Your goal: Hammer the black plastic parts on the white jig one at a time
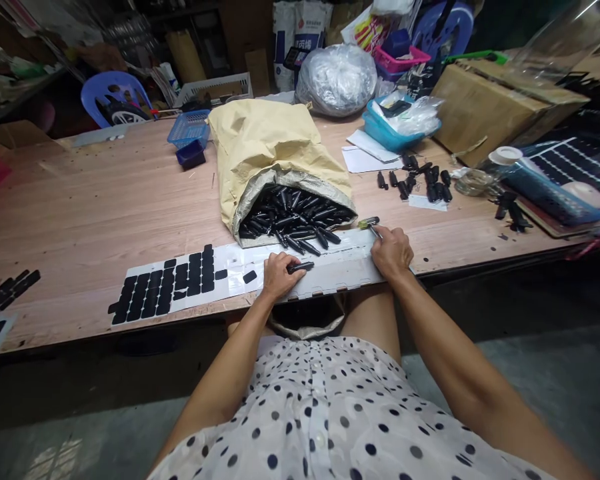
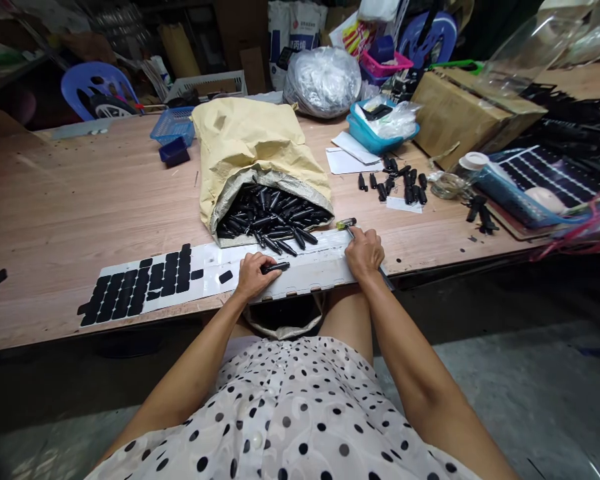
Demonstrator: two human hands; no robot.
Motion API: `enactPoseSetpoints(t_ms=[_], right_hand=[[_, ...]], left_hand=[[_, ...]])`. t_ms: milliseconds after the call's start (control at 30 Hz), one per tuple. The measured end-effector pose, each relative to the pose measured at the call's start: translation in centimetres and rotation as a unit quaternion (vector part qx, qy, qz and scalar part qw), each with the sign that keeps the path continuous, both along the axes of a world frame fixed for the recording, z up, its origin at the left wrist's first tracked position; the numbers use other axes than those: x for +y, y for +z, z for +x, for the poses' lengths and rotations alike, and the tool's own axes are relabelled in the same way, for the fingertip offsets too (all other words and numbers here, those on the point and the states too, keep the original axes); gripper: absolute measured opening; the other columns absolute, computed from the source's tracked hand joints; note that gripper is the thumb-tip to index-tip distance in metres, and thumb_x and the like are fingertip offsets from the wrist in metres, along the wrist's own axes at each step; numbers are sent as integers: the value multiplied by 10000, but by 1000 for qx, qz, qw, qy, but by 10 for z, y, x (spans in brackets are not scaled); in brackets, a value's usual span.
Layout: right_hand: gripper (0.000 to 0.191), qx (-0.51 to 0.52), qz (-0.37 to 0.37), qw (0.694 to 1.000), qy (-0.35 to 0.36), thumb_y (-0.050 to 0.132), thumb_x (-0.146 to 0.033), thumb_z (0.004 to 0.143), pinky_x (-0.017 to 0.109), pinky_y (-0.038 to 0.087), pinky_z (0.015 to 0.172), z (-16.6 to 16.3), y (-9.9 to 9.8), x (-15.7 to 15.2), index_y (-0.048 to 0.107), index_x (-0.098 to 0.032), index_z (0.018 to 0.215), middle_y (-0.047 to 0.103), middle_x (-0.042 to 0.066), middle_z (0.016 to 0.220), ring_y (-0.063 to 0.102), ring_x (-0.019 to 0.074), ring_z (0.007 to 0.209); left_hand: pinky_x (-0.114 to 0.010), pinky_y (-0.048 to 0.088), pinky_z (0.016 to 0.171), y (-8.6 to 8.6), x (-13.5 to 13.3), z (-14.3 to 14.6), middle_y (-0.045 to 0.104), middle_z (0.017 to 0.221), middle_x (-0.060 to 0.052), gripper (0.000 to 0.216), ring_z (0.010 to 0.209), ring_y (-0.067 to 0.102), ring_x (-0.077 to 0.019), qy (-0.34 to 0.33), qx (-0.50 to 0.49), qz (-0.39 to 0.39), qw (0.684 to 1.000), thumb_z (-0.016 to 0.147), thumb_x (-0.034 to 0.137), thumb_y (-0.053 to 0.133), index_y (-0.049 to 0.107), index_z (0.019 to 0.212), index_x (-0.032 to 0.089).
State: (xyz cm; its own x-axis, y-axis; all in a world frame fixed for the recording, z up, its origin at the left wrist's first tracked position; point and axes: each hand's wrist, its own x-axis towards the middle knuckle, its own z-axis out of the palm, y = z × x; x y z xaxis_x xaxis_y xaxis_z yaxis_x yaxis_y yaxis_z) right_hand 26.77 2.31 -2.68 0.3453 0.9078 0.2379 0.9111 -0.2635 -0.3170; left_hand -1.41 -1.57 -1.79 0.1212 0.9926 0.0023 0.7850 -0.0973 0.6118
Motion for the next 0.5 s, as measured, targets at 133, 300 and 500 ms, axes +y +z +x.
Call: enactPoseSetpoints(t_ms=[133,300,500], right_hand=[[413,-25,7,1000,-16,472,-176,948,354,345,731,-9,-6,-1,733,-235,1261,590,140,1022,514,286,959],[407,-54,-3,998,-12,466,-190,956,360,351,748,-16,-6,-2,699,-200,1289,588,161,1073,515,301,1005],[407,-59,-5,998,-17,458,-191,955,366,351,759,-16,-8,-1,677,-186,1298,589,167,1094,514,307,1018]], left_hand=[[-397,431,919,-1,1,-2,703,910,-21,75,1001,552,-266,-7,4,0,1000,812,292,799,763,877,284],[-413,434,945,-1,-3,-9,705,974,-34,92,1029,552,-270,-40,4,7,999,814,322,810,796,901,297],[-478,408,1057,-12,-42,-15,661,1292,-49,165,1206,527,-306,-185,-4,62,981,799,368,849,824,954,319]])
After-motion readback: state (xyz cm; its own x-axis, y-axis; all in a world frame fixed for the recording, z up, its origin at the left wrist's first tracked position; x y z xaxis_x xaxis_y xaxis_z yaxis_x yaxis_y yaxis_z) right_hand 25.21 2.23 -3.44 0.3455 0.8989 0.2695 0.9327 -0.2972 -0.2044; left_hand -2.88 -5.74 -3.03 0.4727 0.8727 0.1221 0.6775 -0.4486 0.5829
